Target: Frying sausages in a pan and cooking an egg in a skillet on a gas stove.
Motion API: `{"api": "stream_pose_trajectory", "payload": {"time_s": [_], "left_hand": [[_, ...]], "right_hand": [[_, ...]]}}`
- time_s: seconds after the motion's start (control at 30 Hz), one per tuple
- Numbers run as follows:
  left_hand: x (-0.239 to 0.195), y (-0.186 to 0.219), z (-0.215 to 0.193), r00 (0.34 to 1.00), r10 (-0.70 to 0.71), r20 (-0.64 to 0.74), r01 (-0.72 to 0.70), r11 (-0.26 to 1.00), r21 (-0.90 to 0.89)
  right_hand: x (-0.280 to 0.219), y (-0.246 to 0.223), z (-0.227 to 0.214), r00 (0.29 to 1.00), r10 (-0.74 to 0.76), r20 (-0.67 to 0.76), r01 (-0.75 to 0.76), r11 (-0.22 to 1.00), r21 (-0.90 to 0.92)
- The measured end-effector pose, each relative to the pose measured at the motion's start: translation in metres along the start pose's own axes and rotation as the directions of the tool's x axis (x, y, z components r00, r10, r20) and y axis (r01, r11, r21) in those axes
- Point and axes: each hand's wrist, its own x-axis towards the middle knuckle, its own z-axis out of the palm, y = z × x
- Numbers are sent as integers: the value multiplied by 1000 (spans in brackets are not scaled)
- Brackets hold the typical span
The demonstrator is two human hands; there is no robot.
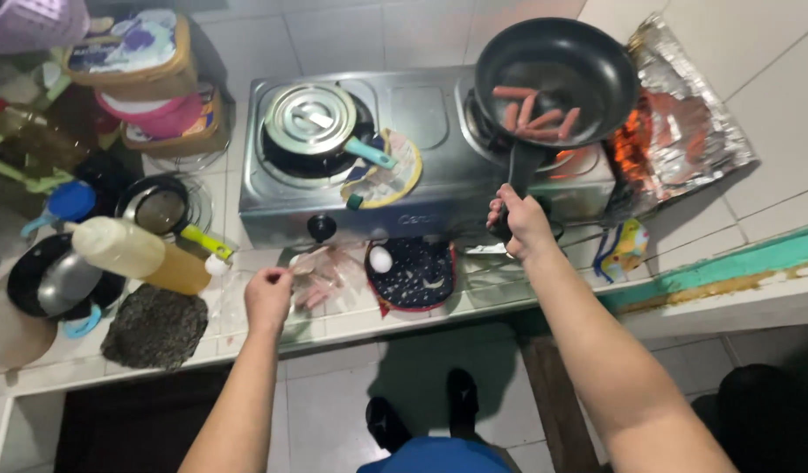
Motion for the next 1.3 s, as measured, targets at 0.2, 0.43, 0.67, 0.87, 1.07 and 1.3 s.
{"api": "stream_pose_trajectory", "payload": {"time_s": [0.2, 0.43, 0.67, 0.87, 1.07, 1.3], "left_hand": [[8, -13, 14, 993, -112, -48, 112, 994, -15], [-24, 3, 22, 982, -172, -84, 161, 979, -123], [-58, -6, 14, 952, -272, -139, 218, 924, -315], [-90, -3, -6, 897, -431, -103, 341, 820, -459], [-98, -13, -28, 882, -459, -111, 356, 800, -483], [-84, -42, -58, 889, -455, -45, 369, 772, -518]], "right_hand": [[14, 22, -8, 998, -60, -22, 55, 979, -197], [9, -28, 2, 994, 109, -3, -109, 994, -27], [-58, -52, 5, 863, -506, 11, 325, 538, -778], [-94, -2, 64, 788, -232, 570, 610, 415, -675], [-88, 86, 129, 719, -62, 692, 689, 194, -698], [-93, 130, 205, 580, -29, 814, 814, 51, -578]]}}
